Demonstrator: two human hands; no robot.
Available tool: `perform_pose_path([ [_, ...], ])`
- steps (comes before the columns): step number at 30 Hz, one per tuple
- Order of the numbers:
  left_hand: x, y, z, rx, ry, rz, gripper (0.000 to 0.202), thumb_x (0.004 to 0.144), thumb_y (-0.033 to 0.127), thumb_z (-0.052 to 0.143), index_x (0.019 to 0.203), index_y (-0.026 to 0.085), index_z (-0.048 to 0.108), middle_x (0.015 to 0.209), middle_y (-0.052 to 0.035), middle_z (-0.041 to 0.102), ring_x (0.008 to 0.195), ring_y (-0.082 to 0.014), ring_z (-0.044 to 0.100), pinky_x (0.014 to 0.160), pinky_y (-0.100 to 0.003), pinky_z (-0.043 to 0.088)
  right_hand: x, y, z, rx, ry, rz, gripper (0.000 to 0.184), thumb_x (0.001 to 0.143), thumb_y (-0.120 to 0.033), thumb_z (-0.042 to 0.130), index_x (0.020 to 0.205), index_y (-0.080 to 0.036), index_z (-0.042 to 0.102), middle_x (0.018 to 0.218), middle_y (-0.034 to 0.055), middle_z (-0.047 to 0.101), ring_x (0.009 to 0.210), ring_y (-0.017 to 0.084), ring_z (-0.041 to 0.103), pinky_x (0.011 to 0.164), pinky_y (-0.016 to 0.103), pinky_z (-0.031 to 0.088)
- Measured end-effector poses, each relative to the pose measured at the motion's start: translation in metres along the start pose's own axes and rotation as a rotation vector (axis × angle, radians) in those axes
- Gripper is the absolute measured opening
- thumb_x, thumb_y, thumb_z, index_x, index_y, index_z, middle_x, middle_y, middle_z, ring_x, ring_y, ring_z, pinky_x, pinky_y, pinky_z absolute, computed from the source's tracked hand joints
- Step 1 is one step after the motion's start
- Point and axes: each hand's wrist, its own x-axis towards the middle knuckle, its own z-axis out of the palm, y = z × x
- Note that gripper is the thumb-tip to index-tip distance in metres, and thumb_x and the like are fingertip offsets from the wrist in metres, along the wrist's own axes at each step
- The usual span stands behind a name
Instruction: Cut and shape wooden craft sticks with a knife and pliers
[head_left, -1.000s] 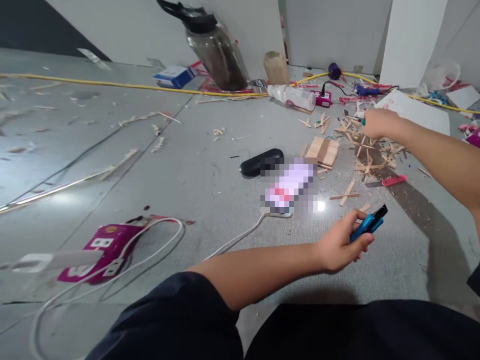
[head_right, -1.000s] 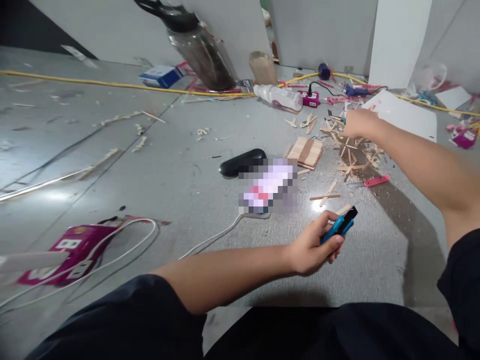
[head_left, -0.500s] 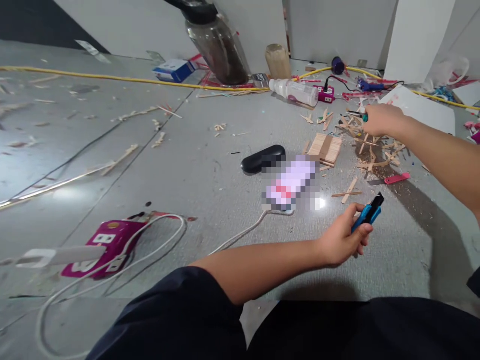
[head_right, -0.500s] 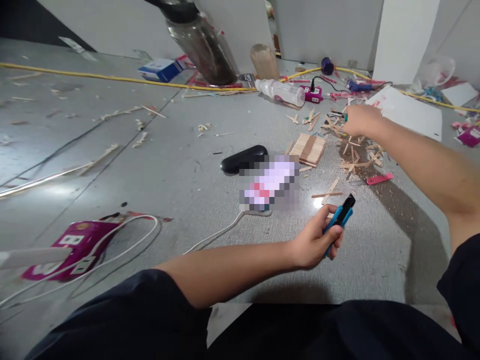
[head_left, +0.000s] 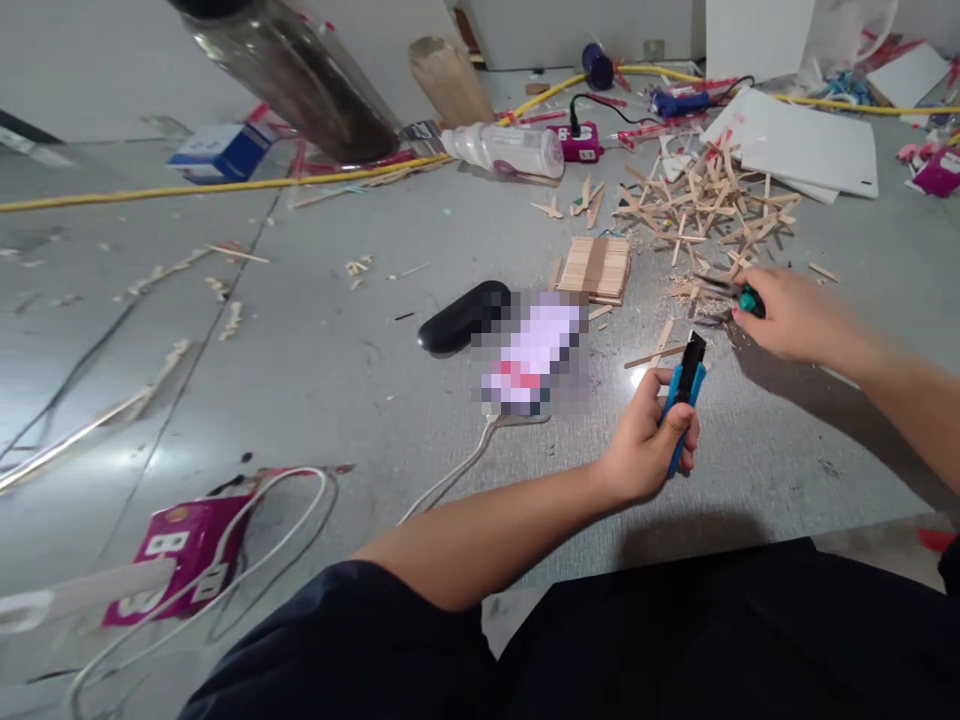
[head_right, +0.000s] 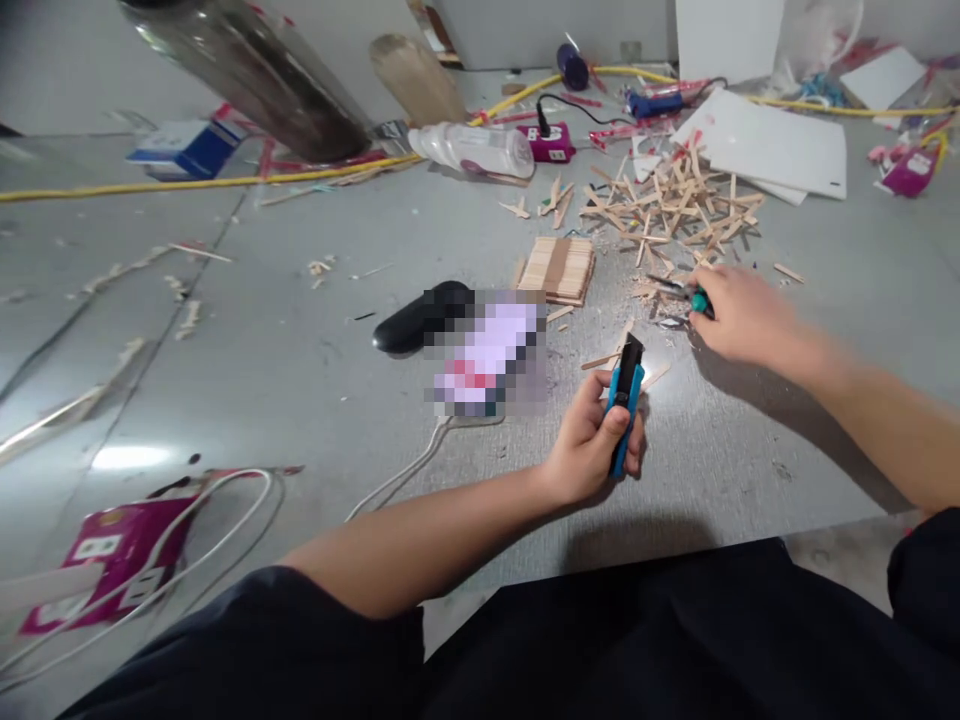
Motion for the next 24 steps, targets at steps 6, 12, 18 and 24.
perform_pose_path([
  [6, -0.004, 0.008, -0.001, -0.026, -0.04, 0.038, 0.051, 0.114, 0.067, 0.073, 0.12, 0.031, 0.038, 0.078, 0.0108, 0.073, 0.049, -0.0091, 0.068, 0.049, -0.017, 0.057, -0.028, 0.023, 0.036, 0.013, 0.031, 0.018, 0.042, 0.105, -0.052, 0.065, 0.138, -0.027, 0.073, 0.143, 0.021, 0.073, 0.141, 0.051, 0.063, 0.115, 0.074, 0.05],
  [12, -0.012, 0.01, 0.0, -0.013, -0.032, 0.053, 0.044, 0.116, 0.064, 0.07, 0.121, 0.029, 0.044, 0.079, 0.007, 0.077, 0.05, -0.0094, 0.069, 0.05, -0.018, 0.058, -0.03, 0.03, 0.047, 0.067, 0.117, 0.019, 0.045, 0.106, -0.055, 0.066, 0.141, -0.028, 0.074, 0.143, 0.0209, 0.068, 0.141, 0.049, 0.061, 0.121, 0.073, 0.048],
  [18, -0.016, 0.02, 0.013, 0.071, 0.098, 0.085, 0.043, 0.111, 0.061, 0.078, 0.109, 0.025, 0.055, 0.091, 0.0001, 0.077, 0.072, -0.0117, 0.073, 0.064, -0.022, 0.061, -0.042, 0.018, 0.031, 0.074, 0.189, -0.049, 0.049, 0.106, -0.059, 0.063, 0.142, -0.027, 0.074, 0.149, 0.0208, 0.068, 0.145, 0.048, 0.058, 0.126, 0.071, 0.042],
  [24, -0.03, 0.034, 0.036, -0.049, 0.219, 0.098, 0.042, 0.098, 0.052, 0.097, 0.108, 0.022, 0.069, 0.102, 0.0004, 0.069, 0.089, -0.01, 0.066, 0.087, -0.023, 0.061, -0.077, -0.023, 0.034, 0.24, -0.271, -0.494, 0.027, 0.105, -0.06, 0.066, 0.111, -0.042, 0.085, 0.102, 0.0059, 0.078, 0.095, 0.03, 0.065, 0.097, 0.055, 0.056],
])
